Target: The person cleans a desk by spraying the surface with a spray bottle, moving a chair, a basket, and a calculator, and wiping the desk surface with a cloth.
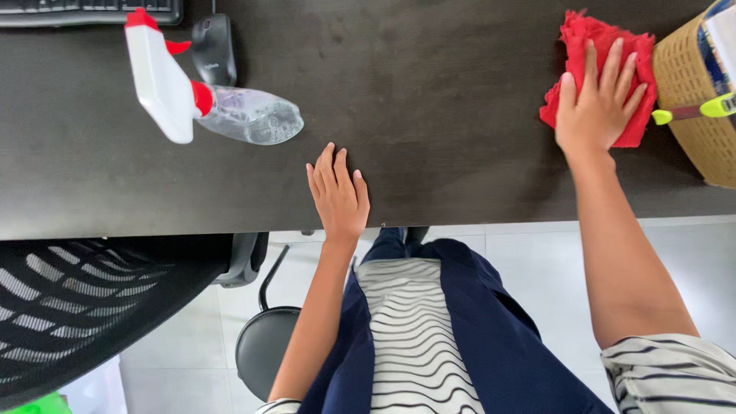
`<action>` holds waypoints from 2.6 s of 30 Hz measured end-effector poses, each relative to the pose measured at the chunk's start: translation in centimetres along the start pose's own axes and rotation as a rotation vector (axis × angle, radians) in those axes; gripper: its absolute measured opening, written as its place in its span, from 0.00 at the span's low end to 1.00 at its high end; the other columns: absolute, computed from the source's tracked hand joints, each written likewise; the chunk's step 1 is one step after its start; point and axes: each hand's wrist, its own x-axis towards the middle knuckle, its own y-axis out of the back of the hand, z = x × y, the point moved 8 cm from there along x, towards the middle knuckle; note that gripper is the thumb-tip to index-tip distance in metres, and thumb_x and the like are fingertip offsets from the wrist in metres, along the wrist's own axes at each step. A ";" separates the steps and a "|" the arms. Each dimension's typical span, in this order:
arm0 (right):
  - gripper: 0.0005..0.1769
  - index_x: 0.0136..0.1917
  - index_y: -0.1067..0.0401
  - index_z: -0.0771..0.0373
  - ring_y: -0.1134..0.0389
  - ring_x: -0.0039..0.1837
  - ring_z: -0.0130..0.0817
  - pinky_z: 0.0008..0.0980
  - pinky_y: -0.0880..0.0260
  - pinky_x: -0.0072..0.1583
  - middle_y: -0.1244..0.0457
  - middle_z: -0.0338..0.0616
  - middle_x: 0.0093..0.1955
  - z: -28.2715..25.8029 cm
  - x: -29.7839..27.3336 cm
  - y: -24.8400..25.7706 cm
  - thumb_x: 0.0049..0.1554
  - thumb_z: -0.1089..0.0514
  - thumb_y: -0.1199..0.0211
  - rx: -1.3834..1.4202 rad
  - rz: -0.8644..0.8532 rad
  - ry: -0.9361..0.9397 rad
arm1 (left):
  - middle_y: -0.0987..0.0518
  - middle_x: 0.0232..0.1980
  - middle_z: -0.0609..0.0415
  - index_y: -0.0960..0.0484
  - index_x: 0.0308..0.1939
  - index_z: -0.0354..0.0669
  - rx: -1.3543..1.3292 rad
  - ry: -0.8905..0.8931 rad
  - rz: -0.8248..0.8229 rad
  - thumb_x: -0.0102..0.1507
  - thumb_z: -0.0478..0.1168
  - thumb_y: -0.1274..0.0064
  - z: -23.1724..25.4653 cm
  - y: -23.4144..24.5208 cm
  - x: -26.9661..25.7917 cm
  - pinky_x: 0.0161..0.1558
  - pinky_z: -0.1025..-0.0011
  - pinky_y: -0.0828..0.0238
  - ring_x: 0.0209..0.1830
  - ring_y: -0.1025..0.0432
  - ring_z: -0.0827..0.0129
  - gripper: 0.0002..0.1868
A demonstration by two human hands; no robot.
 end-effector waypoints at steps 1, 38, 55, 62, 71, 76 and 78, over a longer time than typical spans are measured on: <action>0.34 0.88 0.51 0.51 0.67 0.89 0.57 0.69 0.69 0.81 0.63 0.52 0.90 -1.1 -0.3 -0.2 0.74 0.42 0.56 0.005 0.000 0.002 | 0.34 0.72 0.39 0.30 0.66 0.32 0.005 -0.001 0.001 0.71 0.38 0.55 -0.2 0.0 -0.1 0.77 0.43 0.52 0.73 0.39 0.47 0.21; 0.33 0.86 0.48 0.45 0.59 0.87 0.54 0.58 0.61 0.81 0.55 0.43 0.88 -6.3 -15.3 -3.5 0.71 0.44 0.49 -0.009 0.086 0.571 | 0.32 0.71 0.46 0.27 0.65 0.35 0.045 -0.002 0.016 0.61 0.22 0.53 -0.5 0.0 -1.2 0.79 0.51 0.50 0.73 0.38 0.53 0.27; 0.40 0.82 0.47 0.50 0.65 0.86 0.52 0.65 0.69 0.79 0.60 0.44 0.87 -20.2 -23.3 -6.7 0.59 0.40 0.46 -0.042 -0.212 0.868 | 0.33 0.71 0.45 0.28 0.65 0.34 -0.009 -0.036 0.061 0.60 0.25 0.47 -0.2 0.5 -1.3 0.77 0.49 0.49 0.72 0.38 0.51 0.28; 0.32 0.83 0.46 0.47 0.58 0.87 0.48 0.57 0.66 0.81 0.53 0.39 0.87 0.0 -16.9 -2.6 0.67 0.49 0.53 -0.067 -0.060 0.555 | 0.33 0.72 0.46 0.28 0.66 0.35 0.085 -0.002 0.017 0.60 0.21 0.52 -0.7 -0.5 -1.4 0.78 0.51 0.50 0.74 0.39 0.54 0.29; 0.40 0.88 0.57 0.58 0.69 0.87 0.60 0.68 0.75 0.80 0.63 0.56 0.88 -1.8 -13.4 -3.2 0.71 0.42 0.53 -0.006 0.156 0.065 | 0.33 0.71 0.45 0.29 0.64 0.34 0.142 0.060 0.016 0.57 0.24 0.49 -0.7 -1.4 -1.1 0.77 0.49 0.52 0.73 0.40 0.52 0.29; 0.36 0.83 0.47 0.49 0.65 0.85 0.54 0.66 0.68 0.78 0.59 0.46 0.86 -21.3 -21.0 -8.5 0.65 0.42 0.49 0.019 -0.096 0.779 | 0.32 0.72 0.50 0.28 0.66 0.37 0.149 0.050 0.007 0.59 0.24 0.50 -1.5 -0.9 -1.6 0.77 0.53 0.49 0.73 0.38 0.55 0.29; 0.35 0.84 0.47 0.49 0.63 0.87 0.50 0.63 0.67 0.80 0.58 0.43 0.87 -20.8 -22.2 -7.6 0.66 0.43 0.49 0.084 -0.109 0.856 | 0.33 0.74 0.51 0.28 0.68 0.38 0.062 -0.011 0.036 0.62 0.26 0.47 -1.3 -0.4 -1.7 0.78 0.53 0.50 0.75 0.38 0.56 0.28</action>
